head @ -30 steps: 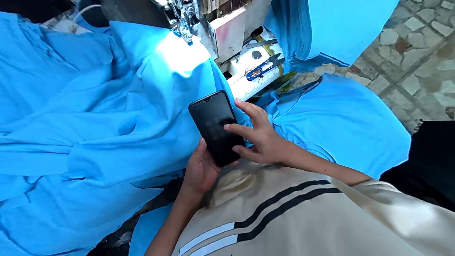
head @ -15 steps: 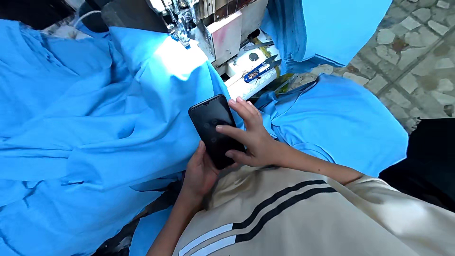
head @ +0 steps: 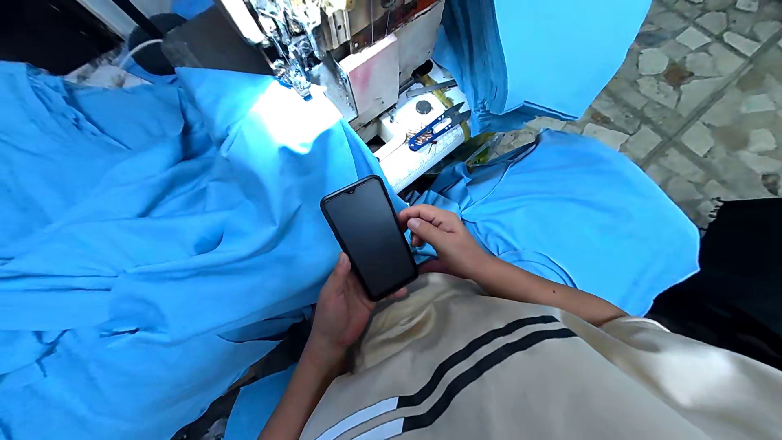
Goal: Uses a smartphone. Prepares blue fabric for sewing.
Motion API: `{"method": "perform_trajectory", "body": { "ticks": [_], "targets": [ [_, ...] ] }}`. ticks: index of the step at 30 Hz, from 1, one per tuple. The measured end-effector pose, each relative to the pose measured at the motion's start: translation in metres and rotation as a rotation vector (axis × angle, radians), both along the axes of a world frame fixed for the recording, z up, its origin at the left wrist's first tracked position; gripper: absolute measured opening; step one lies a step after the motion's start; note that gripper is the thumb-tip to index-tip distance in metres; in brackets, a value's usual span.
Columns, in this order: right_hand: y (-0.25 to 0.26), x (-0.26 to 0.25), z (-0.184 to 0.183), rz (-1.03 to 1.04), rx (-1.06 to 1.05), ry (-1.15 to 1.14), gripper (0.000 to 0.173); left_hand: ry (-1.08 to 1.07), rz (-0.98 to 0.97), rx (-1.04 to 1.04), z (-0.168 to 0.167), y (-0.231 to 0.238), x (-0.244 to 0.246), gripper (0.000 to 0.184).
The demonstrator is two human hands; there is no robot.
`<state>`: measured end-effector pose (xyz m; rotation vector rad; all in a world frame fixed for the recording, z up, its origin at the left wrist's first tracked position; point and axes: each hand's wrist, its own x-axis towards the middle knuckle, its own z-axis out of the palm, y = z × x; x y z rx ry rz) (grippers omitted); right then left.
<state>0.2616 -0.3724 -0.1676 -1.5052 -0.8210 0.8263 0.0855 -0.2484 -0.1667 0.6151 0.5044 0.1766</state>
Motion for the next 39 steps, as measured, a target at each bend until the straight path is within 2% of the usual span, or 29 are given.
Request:
{"method": "perform_trajectory", "body": {
  "ticks": [5,19,25,31,39],
  "targets": [
    [0.001,0.001,-0.002,0.011,0.064,0.016,0.025,0.007,0.018,-0.006,0.004,-0.001,0.002,0.04],
    [-0.001,-0.002,-0.01,0.135,0.069,0.019,0.037,0.0,0.034,0.036,-0.003,0.004,-0.006,0.041],
    [-0.001,-0.002,-0.016,0.119,0.071,-0.105,0.041,0.0,0.066,0.041,0.0,0.007,-0.008,0.04],
    [-0.021,0.011,-0.03,0.13,-0.1,-0.119,0.031,-0.055,0.141,0.076,0.005,0.028,-0.014,0.042],
    [-0.044,0.014,-0.045,0.488,-0.33,-0.219,0.033,-0.059,0.212,0.102,-0.001,0.052,-0.016,0.038]
  ]
}}
